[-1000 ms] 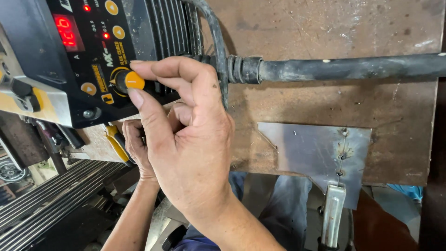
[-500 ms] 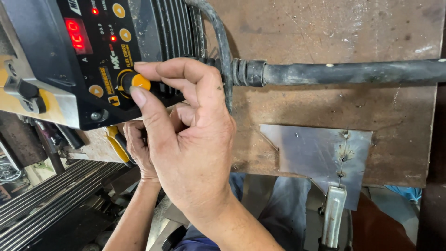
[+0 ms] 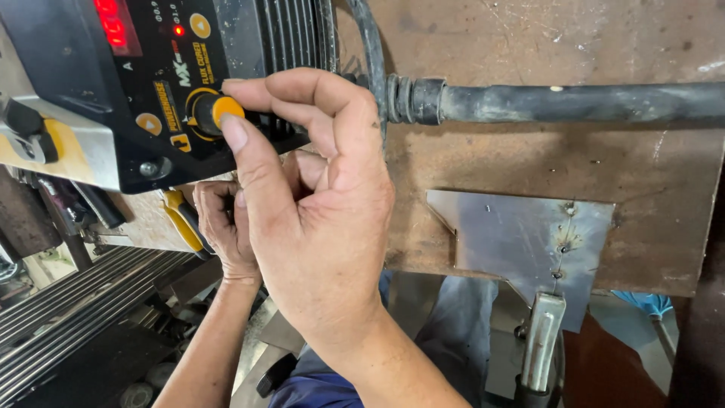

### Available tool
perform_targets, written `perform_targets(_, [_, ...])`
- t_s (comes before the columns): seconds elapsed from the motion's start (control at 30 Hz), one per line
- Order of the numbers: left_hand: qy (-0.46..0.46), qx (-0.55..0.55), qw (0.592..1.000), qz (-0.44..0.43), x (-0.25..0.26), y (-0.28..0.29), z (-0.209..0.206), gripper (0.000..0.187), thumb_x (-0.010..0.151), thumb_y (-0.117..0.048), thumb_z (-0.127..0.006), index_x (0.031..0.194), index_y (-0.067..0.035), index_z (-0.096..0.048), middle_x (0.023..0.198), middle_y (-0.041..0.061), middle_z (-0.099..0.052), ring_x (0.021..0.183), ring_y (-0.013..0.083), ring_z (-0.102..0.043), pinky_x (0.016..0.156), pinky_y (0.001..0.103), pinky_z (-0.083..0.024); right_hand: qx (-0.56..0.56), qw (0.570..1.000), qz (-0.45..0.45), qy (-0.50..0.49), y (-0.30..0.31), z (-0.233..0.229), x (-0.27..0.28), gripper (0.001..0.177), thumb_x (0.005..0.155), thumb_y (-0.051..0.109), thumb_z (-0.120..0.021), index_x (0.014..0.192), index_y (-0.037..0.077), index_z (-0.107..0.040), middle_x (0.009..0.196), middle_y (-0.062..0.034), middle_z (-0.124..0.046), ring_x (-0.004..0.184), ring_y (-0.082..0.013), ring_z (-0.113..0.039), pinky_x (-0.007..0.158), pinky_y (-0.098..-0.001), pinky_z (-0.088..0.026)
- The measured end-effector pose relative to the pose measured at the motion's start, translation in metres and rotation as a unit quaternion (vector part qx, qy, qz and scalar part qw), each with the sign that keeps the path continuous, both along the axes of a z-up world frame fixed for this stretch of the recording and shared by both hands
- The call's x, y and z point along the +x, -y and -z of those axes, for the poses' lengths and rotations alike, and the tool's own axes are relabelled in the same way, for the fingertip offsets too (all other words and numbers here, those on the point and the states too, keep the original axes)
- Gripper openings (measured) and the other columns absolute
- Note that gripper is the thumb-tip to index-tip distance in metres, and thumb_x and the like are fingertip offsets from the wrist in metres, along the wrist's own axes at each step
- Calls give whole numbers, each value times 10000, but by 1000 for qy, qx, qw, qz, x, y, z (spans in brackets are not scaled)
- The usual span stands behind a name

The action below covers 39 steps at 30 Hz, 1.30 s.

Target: The person adjusts a welding machine, then uses a welding torch to tack and weld a small metal piece to a larger metal sheet on a workbench. They reposition the piece and continue welding along its edge.

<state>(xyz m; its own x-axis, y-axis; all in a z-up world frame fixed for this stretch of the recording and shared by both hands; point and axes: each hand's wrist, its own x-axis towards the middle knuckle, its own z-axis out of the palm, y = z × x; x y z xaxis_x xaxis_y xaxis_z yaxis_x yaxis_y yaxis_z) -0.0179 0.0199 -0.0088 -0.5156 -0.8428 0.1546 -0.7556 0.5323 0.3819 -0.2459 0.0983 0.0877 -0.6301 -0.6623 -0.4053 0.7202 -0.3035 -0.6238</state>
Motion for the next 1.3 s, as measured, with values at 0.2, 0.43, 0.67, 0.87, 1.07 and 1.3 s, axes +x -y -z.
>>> perform_targets(0.2, [4,9,1000,-16,-1,0,-2,301,1079,-297,-559,989,-11,-540,985,138,-521,961,319,-509,890,437,-434,-2,1000,6,1,1,2,2,309,1065,-26,-671,1320,-21,-495,1220,-135,-701,639,5,-552,557,-144,-487])
perform_targets(0.43, [14,4,1000,-15,-2,0,-3,336,1086,-333,-560,989,-13,-530,1019,150,-526,986,325,-520,902,438,-438,-4,1000,9,-2,1,1,4,301,1059,-13,-692,1278,-21,-486,1223,-126,-694,628,6,-573,541,-137,-476])
perform_targets(0.67, [1,-2,1000,11,-5,0,-6,323,1108,-321,-538,1016,-11,-535,1043,153,-541,1033,342,-526,952,447,-435,9,1000,18,-7,5,0,5,318,1044,-15,-720,1271,-31,-498,1183,-130,-698,625,14,-535,565,-147,-455])
perform_targets(0.87, [-2,-3,1000,15,-6,0,-8,309,1101,-301,-543,1015,-5,-540,1058,164,-554,1051,356,-533,975,452,-433,14,1000,21,-17,7,0,7,305,1049,-16,-714,1270,-34,-505,1166,-129,-698,639,29,-505,569,-135,-435])
perform_targets(1.07, [-8,0,1000,17,-10,0,-11,302,1095,-292,-540,1032,3,-543,1081,176,-560,1064,368,-532,994,459,-430,9,1000,21,-16,6,-1,5,283,1058,-31,-697,1270,-38,-511,1201,-140,-699,677,26,-546,599,-135,-455])
perform_targets(1.3, [-13,7,1000,13,-7,0,-10,322,1101,-310,-545,1025,3,-540,1074,168,-554,1067,359,-530,1001,451,-429,-9,1000,22,-9,5,0,7,275,1076,-42,-683,1286,-41,-506,1229,-149,-695,759,10,-606,625,-132,-493])
